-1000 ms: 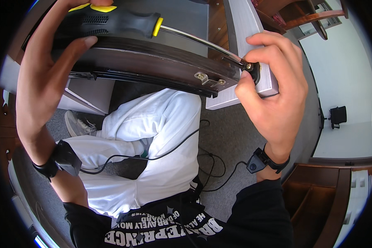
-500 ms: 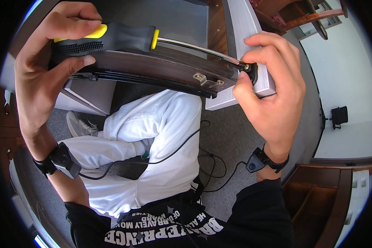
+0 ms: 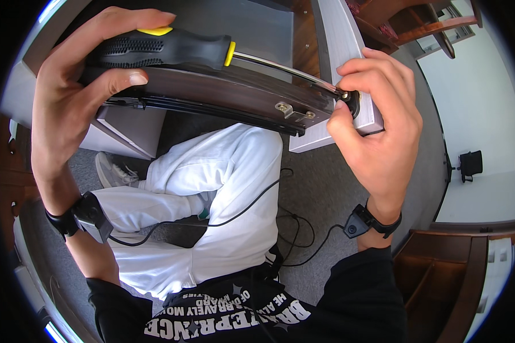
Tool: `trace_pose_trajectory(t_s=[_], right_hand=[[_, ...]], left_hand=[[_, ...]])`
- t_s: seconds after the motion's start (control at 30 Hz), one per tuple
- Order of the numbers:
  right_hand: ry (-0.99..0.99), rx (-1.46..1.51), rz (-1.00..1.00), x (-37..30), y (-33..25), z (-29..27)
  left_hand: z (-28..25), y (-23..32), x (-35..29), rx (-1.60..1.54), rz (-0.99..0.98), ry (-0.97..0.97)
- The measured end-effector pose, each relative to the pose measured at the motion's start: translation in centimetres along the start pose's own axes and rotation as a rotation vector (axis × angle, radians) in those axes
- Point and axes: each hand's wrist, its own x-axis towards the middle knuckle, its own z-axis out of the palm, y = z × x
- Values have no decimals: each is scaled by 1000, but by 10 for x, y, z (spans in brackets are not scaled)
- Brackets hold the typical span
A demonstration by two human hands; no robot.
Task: The person sits on the floor and uses a screwdriver to tighten screws on the side of a white cabinet. They open the cabinet door to access the hinge area and continue fastening screws to secure the door.
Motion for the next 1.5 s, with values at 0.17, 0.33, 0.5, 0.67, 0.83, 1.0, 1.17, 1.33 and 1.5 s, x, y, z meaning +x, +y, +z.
trace_pose_trajectory(t_s=[0.17, 0.33, 0.5, 0.67, 0.83, 1.0, 1.17, 1.33, 1.5], right_hand=[[-1, 3, -3, 0, 0, 0], [-2, -1, -8, 0, 0, 0], [16, 14, -11, -1, 1, 0], [16, 11, 0, -2, 1, 0], [-17, 13, 8, -2, 0, -3], [2, 25, 30, -1, -1, -2], [2, 15, 28, -1, -1, -3], [42, 68, 67, -2, 0, 3], [42, 84, 89, -3, -1, 3]], left_hand=[[-2, 1, -2, -132, -122, 38], [0, 9, 6, 71, -120, 66], [5, 16, 2, 87, -93, 80], [-8, -5, -3, 92, -25, 14], [-5, -14, -5, 238, -68, 130], [-1, -2, 6, 269, -101, 106], [4, 8, 10, 240, -167, 79], [3, 6, 9, 186, -94, 72], [0, 2, 2, 132, -101, 137]])
